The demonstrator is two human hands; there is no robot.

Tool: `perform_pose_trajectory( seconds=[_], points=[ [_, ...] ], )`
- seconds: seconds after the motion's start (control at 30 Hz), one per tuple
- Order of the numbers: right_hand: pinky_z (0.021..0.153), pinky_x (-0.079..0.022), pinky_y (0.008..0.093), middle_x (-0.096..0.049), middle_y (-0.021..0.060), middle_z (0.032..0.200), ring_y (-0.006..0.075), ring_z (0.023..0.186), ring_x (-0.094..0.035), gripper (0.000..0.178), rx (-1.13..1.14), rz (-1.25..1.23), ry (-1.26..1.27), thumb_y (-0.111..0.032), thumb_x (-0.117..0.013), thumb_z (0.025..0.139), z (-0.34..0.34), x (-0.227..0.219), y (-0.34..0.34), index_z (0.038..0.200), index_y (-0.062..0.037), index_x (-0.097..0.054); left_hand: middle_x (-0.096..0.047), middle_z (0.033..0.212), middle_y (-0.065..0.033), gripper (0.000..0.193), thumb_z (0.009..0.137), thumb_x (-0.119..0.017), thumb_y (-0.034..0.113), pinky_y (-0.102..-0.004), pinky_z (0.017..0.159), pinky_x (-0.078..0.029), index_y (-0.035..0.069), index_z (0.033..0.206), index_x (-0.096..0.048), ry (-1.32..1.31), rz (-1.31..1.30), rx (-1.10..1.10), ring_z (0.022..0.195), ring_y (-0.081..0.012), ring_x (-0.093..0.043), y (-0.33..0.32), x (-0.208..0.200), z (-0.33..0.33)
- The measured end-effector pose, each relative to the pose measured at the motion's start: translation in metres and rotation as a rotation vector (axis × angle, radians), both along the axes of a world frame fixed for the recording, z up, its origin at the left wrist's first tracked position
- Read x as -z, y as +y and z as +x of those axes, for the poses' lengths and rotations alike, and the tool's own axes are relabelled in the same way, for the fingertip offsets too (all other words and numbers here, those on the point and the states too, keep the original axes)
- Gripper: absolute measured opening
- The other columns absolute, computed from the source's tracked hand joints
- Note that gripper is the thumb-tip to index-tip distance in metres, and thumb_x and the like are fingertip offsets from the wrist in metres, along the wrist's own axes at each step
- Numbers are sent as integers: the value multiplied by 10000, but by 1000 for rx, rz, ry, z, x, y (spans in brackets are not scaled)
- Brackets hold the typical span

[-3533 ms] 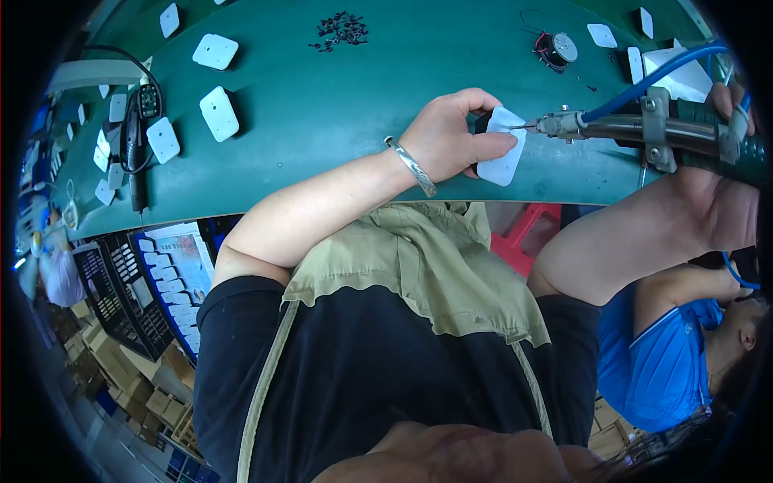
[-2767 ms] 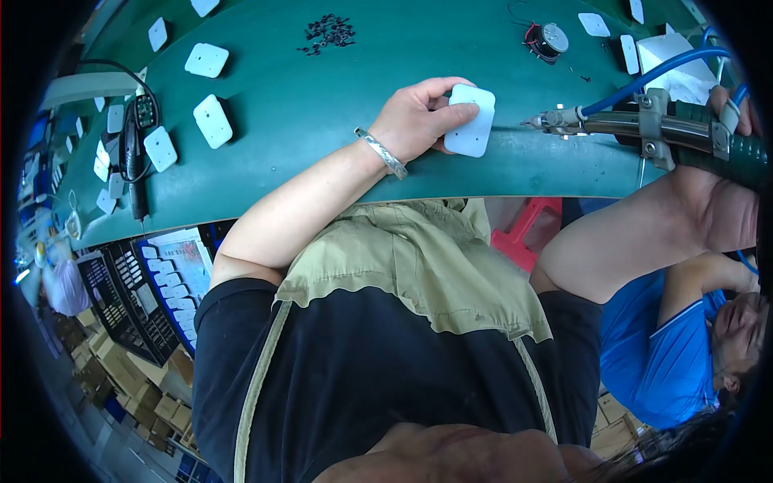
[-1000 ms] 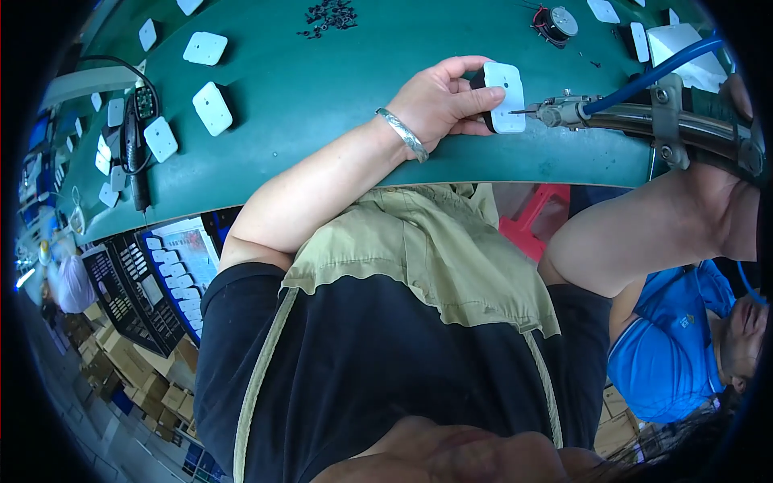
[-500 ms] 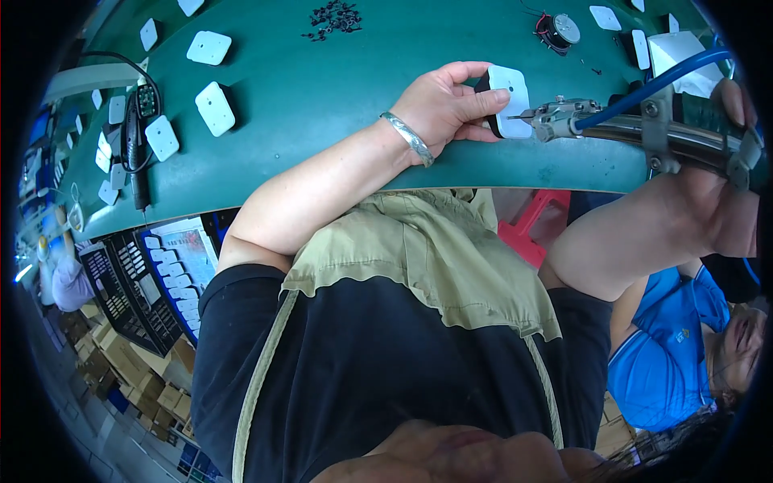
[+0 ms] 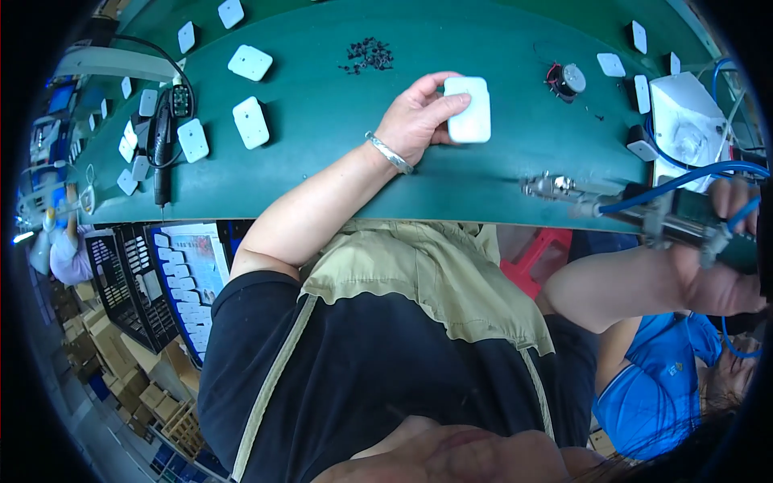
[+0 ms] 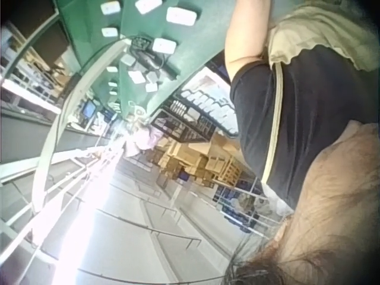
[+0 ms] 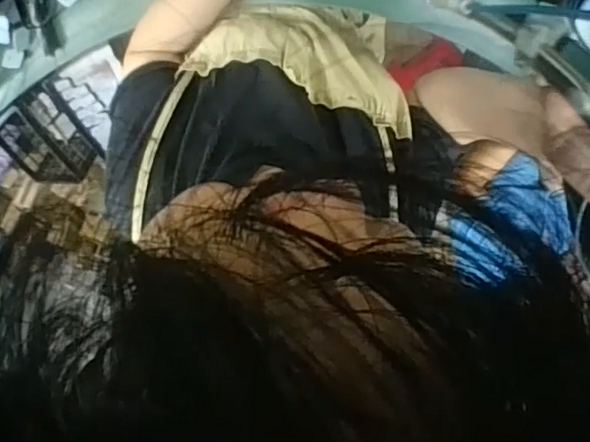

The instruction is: The person assembles small electronic device housings by securing circuit boards inside with screws using a pneumatic screwdriver.

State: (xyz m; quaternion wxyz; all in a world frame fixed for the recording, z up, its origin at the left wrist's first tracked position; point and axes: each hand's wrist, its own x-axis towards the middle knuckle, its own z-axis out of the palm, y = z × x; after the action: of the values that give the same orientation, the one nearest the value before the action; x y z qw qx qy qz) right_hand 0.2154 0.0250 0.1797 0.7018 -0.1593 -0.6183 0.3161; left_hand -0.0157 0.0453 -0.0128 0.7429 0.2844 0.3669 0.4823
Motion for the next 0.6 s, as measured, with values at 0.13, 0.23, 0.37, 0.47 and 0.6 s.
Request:
perform_pose_trajectory(
  seconds=[0.13, 0.23, 0.37, 0.47, 0.6],
  points=[
    [370, -394, 187, -574, 100, 691, 105, 481, -494, 404, -45, -133, 150, -389, -508, 850, -6, 17, -3, 1017, -23, -477, -584, 956, -45, 290, 808, -576, 101, -296, 666, -538, 74, 1087, -498, 85, -34, 34, 825, -147, -603, 0, 1, 9],
    [694, -376, 296, -436, 43, 842, 140, 740, -433, 463, -204, -247, 113, -330, -585, 779, 20, 16, -13, 1087, -38, -400, -583, 944, -40, 275, 811, -574, 105, -297, 658, -536, 71, 1075, -501, 107, 2, 7, 815, -147, -602, 3, 4, 5],
    [685, -365, 287, -451, 46, 848, 130, 744, -438, 478, -208, -283, 147, -300, -594, 791, 21, 16, -14, 1124, -39, -372, -588, 899, -87, 394, 797, -617, 152, -293, 571, -533, 30, 1128, -442, 205, 159, -62, 750, -180, -613, 48, -17, 1],
    [685, -361, 282, -449, 54, 848, 138, 745, -439, 514, -200, -285, 154, -310, -603, 792, 22, 19, -14, 1144, -37, -347, -577, 936, -125, 452, 801, -613, 157, -329, 600, -543, 6, 1174, -406, 585, 268, -175, 777, -218, -615, 129, -27, -15],
    [665, -399, 268, -468, 65, 843, 142, 725, -474, 545, -120, -237, 144, -351, -586, 801, 30, 20, -13, 1162, -31, -335, -542, 1080, -160, 523, 775, -641, 257, -378, 718, -517, 85, 1219, -424, 1010, 344, -245, 918, -300, -579, 227, 7, -32]
  ],
)
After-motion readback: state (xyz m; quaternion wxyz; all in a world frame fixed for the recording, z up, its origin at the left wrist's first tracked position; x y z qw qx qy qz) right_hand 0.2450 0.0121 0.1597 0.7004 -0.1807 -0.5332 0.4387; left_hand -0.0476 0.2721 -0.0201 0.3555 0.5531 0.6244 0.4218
